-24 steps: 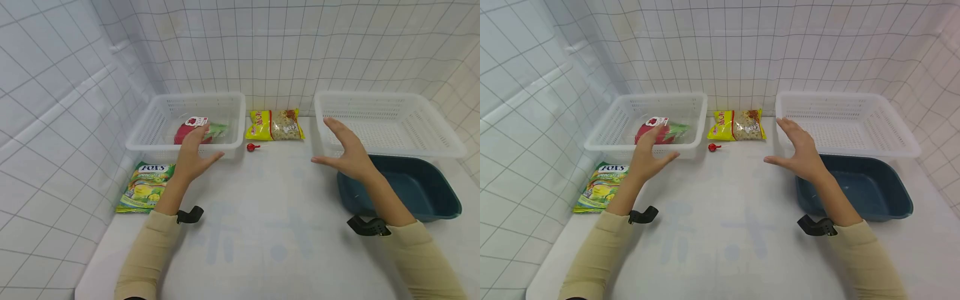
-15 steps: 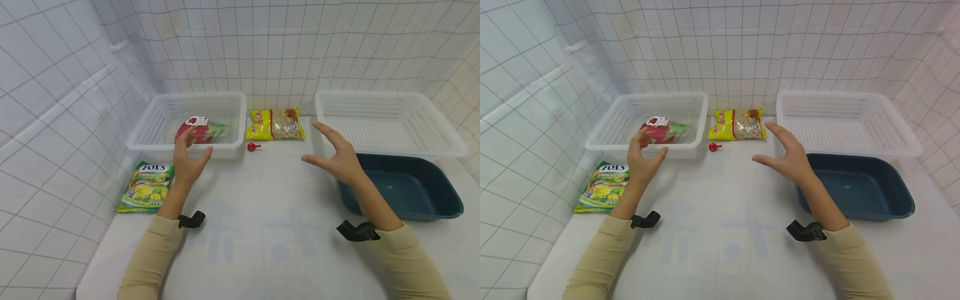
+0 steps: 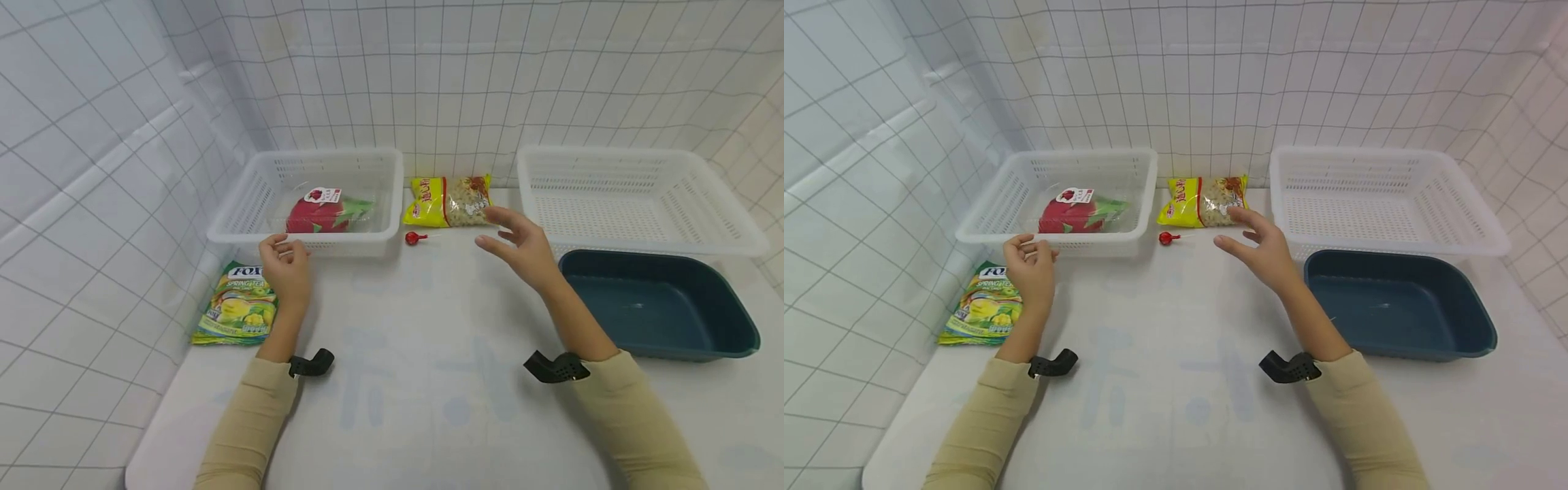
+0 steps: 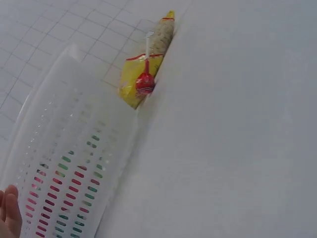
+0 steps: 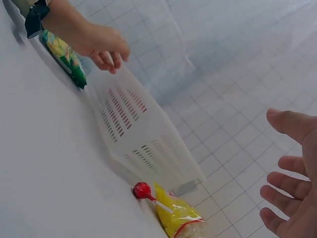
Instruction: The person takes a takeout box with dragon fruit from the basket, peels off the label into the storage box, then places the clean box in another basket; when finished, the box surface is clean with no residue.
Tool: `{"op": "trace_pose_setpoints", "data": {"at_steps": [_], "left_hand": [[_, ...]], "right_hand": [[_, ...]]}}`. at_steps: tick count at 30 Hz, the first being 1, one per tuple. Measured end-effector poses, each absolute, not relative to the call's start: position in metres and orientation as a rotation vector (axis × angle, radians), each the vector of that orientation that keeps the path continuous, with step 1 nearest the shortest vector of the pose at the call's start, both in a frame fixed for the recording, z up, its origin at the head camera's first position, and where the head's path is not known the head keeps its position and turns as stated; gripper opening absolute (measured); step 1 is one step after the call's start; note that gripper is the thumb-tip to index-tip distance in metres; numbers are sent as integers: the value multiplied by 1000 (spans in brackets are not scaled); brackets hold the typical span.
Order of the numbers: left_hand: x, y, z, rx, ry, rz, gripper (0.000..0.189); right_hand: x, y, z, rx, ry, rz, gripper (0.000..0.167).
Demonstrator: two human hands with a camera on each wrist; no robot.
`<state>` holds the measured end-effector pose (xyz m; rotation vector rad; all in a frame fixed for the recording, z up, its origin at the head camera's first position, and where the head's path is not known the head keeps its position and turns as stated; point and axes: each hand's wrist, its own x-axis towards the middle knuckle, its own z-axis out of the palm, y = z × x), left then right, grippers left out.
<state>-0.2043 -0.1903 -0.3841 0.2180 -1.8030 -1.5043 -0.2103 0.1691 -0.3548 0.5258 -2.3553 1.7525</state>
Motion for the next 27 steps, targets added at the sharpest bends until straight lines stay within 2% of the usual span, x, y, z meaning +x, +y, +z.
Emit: {"op": "trace_pose_setpoints", "data": {"at_steps": [7, 12, 27], "left_hand": [[-222, -213, -391, 441, -1709, -1680, 30], [-221, -214, -391, 423, -1670, -1782, 39], [-229, -217, -395, 316, -1488, -2090, 38]], "right_hand": [[-219, 149, -350, 460, -2304, 1985, 45], [-227, 135, -343, 448, -2348, 1995, 45], [-247, 95, -319, 517, -2392, 2071, 38]]}}
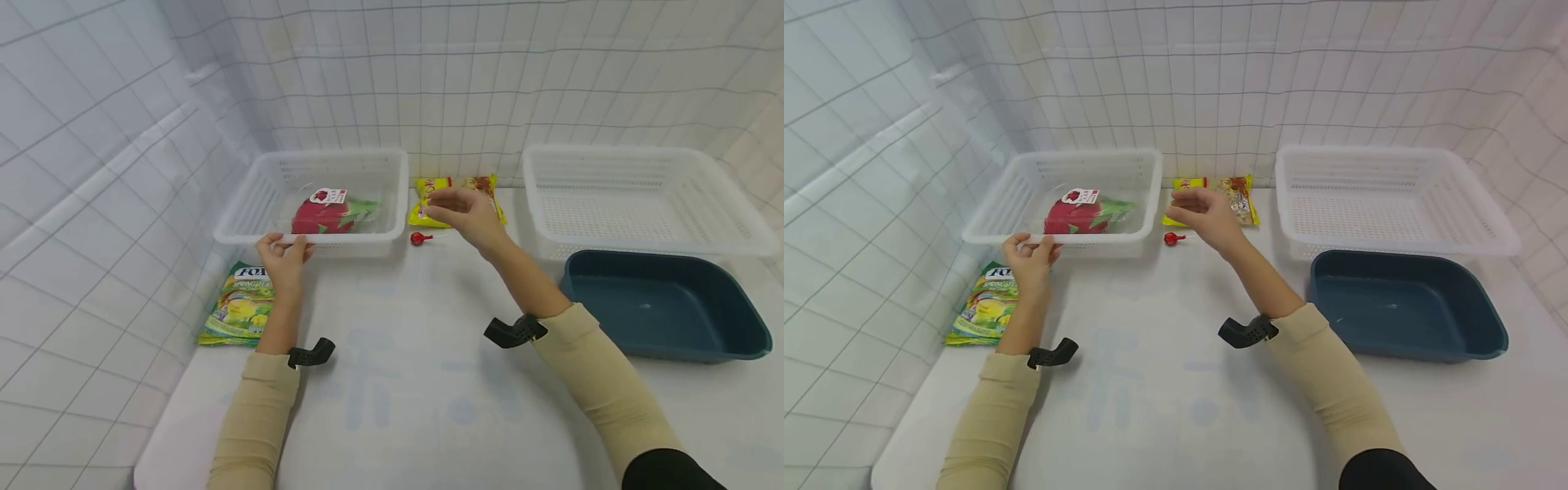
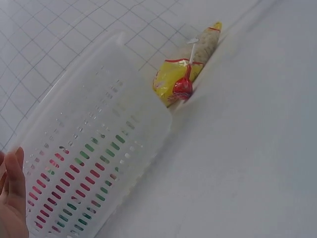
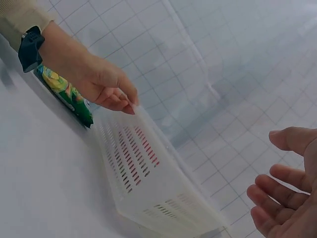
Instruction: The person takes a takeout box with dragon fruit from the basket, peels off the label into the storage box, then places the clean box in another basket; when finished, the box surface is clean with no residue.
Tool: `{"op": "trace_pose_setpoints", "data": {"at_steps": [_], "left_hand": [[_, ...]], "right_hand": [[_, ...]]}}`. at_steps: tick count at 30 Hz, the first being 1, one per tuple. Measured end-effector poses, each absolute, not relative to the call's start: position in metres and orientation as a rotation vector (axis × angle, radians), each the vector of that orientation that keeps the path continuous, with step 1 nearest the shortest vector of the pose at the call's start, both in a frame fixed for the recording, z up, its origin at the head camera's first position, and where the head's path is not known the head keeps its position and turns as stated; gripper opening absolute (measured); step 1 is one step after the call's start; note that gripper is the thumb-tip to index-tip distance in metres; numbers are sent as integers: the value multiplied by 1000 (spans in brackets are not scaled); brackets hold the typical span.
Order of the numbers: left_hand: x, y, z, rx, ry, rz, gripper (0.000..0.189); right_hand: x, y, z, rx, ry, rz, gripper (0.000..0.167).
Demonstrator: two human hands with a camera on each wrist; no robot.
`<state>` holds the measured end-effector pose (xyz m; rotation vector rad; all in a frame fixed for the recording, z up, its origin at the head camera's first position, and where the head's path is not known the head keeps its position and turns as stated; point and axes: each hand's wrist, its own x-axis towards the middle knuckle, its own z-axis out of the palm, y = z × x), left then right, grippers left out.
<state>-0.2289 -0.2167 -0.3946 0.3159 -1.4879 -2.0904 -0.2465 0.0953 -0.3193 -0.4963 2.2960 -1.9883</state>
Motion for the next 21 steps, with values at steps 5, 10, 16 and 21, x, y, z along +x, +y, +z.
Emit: {"op": "trace_pose_setpoints", "data": {"at_steps": [5, 10, 16, 21], "left_hand": [[-231, -218, -395, 290, -1532, -2102, 38], [-231, -219, -397, 272, -1540, -2105, 38], [-230, -220, -397, 289, -1521, -2107, 38], [-230, -218, -397, 298, -1510, -2096, 37]], "right_hand": [[-260, 80, -322, -426, 2231, -1996, 36], [-273, 61, -322, -258, 2137, -1990, 37], [-281, 33, -311, -190, 2064, -1958, 42], [-286, 12, -301, -152, 2012, -1923, 46]]}}
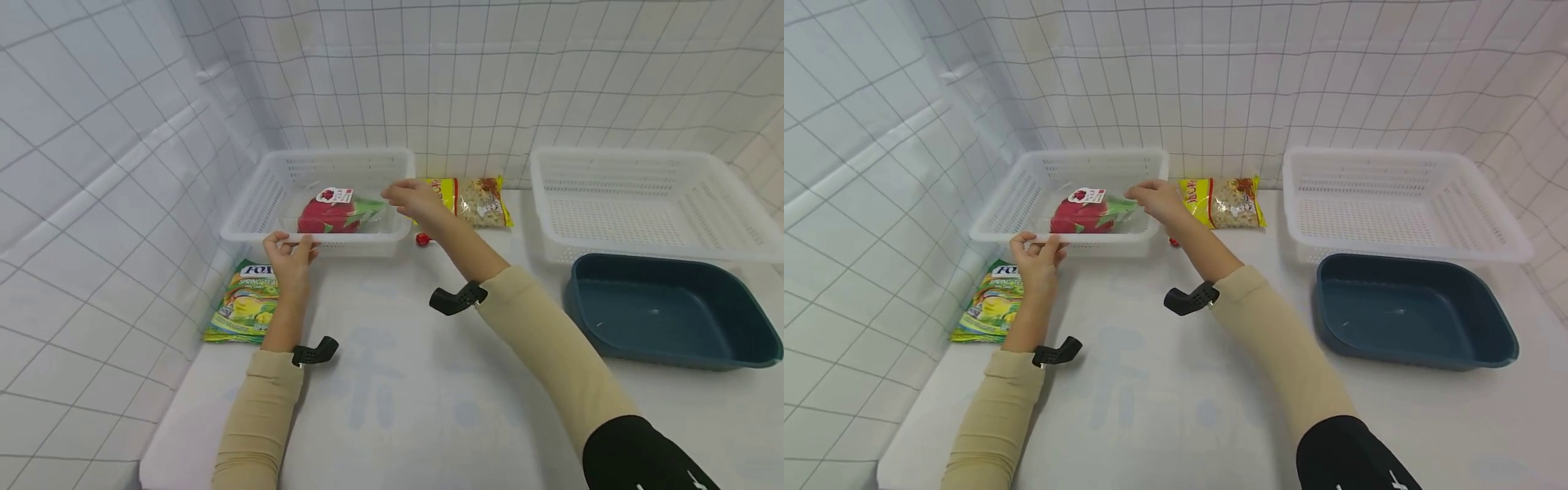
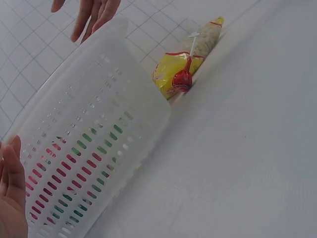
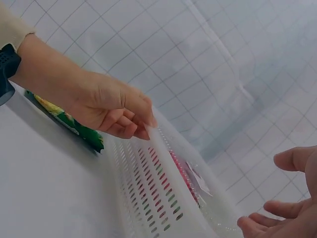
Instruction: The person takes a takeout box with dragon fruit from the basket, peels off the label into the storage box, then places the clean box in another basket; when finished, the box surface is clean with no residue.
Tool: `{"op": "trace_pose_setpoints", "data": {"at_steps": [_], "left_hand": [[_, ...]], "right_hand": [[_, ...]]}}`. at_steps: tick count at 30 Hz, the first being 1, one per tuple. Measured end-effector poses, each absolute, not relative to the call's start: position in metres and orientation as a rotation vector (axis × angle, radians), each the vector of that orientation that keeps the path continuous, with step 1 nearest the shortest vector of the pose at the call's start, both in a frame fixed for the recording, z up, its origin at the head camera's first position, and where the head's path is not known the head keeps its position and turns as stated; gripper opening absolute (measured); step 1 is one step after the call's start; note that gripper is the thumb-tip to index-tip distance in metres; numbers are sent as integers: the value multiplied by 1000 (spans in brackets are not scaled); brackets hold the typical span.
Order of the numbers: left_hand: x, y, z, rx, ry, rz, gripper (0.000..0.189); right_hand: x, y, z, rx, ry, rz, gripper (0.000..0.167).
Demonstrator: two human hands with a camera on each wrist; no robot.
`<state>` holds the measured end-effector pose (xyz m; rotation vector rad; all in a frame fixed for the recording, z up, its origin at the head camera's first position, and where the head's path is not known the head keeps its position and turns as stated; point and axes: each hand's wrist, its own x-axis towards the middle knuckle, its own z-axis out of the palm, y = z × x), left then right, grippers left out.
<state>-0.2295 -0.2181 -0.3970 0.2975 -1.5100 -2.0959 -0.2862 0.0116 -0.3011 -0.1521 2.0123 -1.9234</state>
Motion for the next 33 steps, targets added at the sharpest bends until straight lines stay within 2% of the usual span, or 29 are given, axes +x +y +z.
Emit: {"op": "trace_pose_setpoints", "data": {"at_steps": [11, 23, 33], "left_hand": [[-231, -214, -399, 280, -1471, -2113, 38], [-230, -217, -400, 269, -1492, -2109, 38], [-229, -218, -399, 265, -1445, -2130, 38]], "right_hand": [[-296, -9, -282, -27, 1871, -1845, 57], [-303, -23, -298, 98, 1680, -1897, 54], [-306, -30, -295, 201, 1620, -1861, 56]]}}
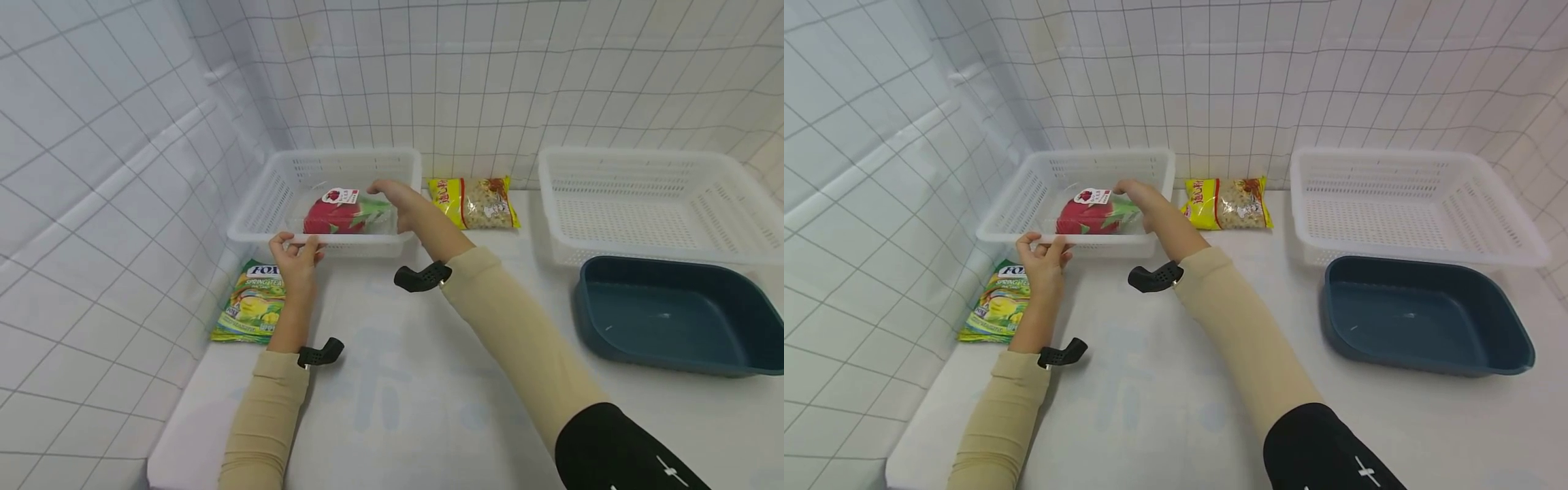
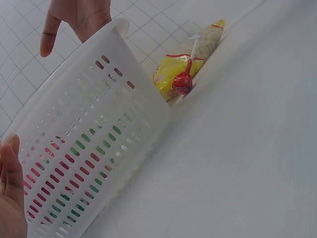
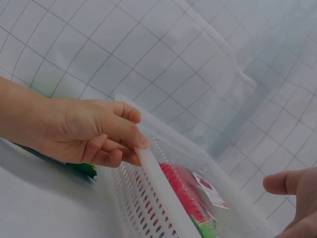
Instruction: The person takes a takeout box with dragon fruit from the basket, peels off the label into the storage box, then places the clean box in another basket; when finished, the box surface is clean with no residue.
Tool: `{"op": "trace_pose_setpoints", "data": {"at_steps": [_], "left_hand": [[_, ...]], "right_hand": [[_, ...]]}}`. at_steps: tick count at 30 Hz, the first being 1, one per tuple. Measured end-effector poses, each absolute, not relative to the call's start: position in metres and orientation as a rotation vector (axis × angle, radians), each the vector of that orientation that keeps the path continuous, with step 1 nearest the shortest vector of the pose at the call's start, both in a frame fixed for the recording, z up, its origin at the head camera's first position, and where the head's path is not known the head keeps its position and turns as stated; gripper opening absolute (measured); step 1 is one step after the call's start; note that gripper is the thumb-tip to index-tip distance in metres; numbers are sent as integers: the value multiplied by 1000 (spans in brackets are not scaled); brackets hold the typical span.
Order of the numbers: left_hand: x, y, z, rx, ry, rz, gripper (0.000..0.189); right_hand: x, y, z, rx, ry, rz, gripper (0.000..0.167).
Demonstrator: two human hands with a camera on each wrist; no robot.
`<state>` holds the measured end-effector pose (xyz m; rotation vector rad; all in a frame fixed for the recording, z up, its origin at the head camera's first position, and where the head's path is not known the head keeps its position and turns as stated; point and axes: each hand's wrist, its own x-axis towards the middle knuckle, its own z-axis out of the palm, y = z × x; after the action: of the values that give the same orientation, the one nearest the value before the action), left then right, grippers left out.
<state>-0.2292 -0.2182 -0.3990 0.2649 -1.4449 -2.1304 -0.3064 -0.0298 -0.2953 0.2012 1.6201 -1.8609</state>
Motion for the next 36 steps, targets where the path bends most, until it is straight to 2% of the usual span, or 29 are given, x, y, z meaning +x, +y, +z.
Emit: {"op": "trace_pose_setpoints", "data": {"at_steps": [9, 20, 27, 36], "left_hand": [[-228, -217, -401, 257, -1417, -2146, 39], [-226, -216, -400, 237, -1437, -2129, 39], [-227, -217, -399, 235, -1428, -2128, 39], [-227, -217, -402, 217, -1439, -2129, 39]], "right_hand": [[-311, -37, -304, 338, 1649, -1851, 64], [-311, -39, -315, 301, 1674, -1869, 55], [-307, -40, -317, 184, 1783, -1873, 61], [-306, -41, -320, 148, 1846, -1914, 77]]}}
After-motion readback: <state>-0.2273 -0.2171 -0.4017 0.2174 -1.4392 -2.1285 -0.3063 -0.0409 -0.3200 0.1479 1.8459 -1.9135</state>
